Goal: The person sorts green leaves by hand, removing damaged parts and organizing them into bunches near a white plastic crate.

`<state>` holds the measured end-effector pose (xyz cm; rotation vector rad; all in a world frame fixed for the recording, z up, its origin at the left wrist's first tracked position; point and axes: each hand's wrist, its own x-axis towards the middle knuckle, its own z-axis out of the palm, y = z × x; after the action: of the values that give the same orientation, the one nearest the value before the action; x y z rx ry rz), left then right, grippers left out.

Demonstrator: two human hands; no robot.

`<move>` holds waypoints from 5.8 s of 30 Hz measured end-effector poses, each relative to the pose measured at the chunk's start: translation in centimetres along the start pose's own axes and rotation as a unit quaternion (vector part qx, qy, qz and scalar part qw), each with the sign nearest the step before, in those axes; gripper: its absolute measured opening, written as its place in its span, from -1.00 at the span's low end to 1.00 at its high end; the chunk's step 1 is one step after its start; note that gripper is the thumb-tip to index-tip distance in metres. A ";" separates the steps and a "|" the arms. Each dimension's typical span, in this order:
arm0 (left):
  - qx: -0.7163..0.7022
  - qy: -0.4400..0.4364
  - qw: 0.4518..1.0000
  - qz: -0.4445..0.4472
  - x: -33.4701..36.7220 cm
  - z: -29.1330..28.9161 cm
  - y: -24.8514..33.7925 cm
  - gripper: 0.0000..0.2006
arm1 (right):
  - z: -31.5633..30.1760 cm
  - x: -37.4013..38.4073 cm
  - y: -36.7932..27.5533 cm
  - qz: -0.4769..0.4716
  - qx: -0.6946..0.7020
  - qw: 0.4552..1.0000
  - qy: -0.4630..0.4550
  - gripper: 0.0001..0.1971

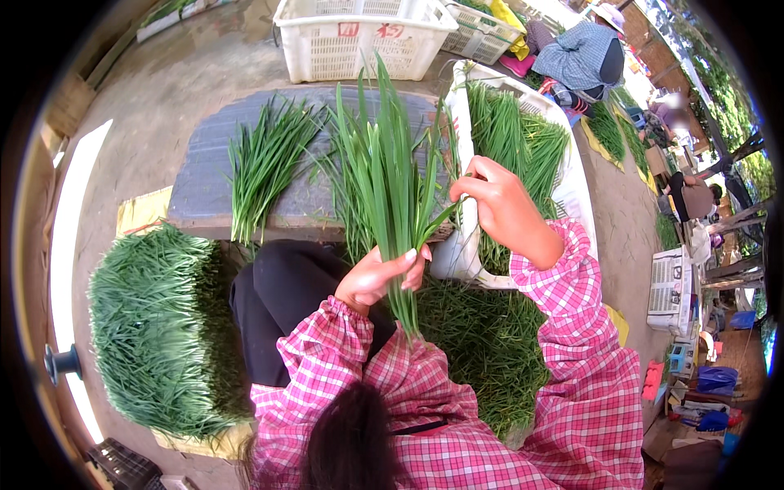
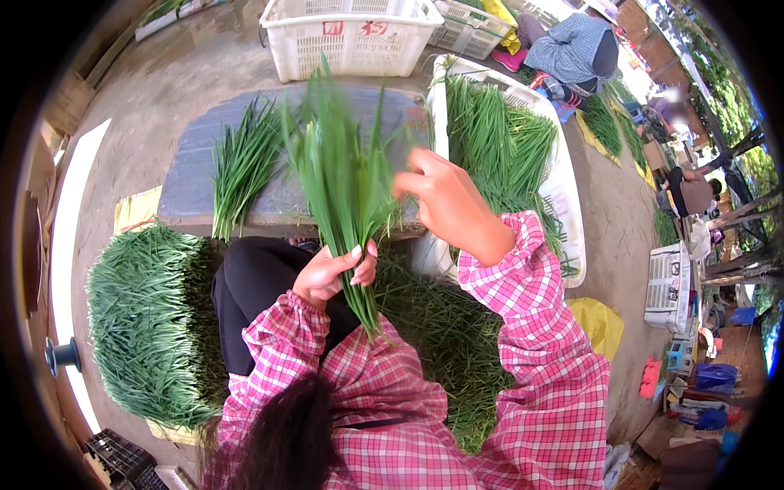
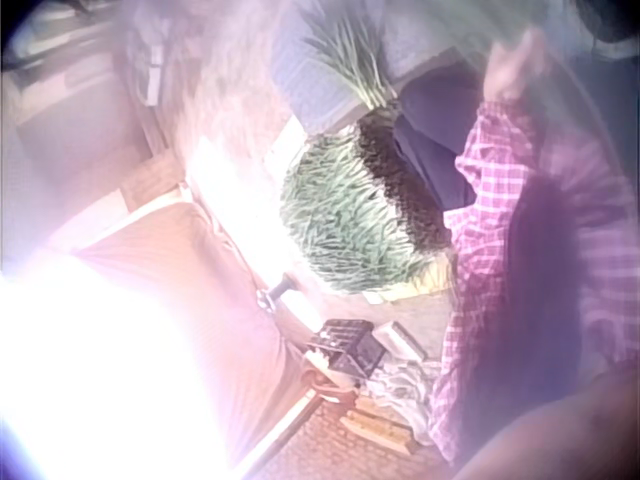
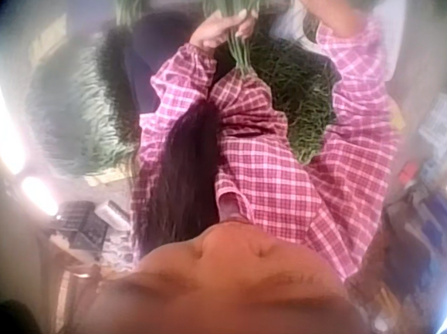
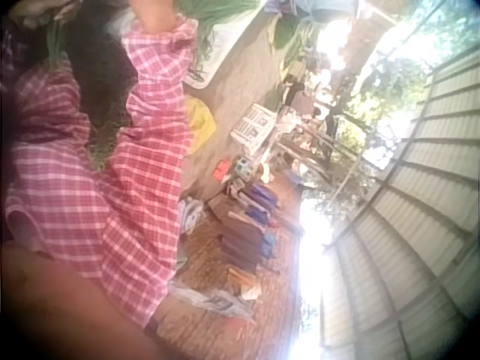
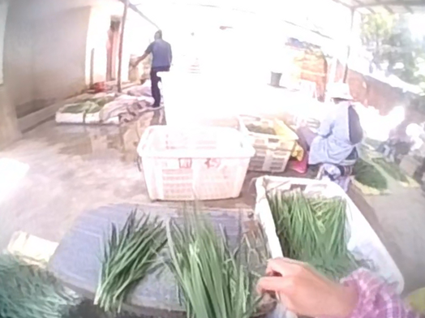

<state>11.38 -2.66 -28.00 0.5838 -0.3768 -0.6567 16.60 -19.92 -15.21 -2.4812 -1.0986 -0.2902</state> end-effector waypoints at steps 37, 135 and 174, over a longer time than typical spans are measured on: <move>0.034 0.009 0.999 -0.034 0.4 0.3 -0.5 -0.79 | 0.1 -2.9 -3.8 0.022 0.017 0.997 0.066 -0.84; 0.672 0.276 0.656 0.204 1.6 0.0 -3.5 -0.56 | -2.7 -8.0 -2.4 0.078 -0.279 0.952 0.097 -0.83; 0.769 0.149 0.598 0.170 2.4 0.3 -4.8 -0.59 | 2.9 -14.1 -1.3 0.215 -0.078 0.971 0.076 -0.71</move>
<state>10.75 -7.42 -30.37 2.1987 -0.6758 0.3628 6.28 -27.16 -22.34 -2.6998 -0.4736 -0.4402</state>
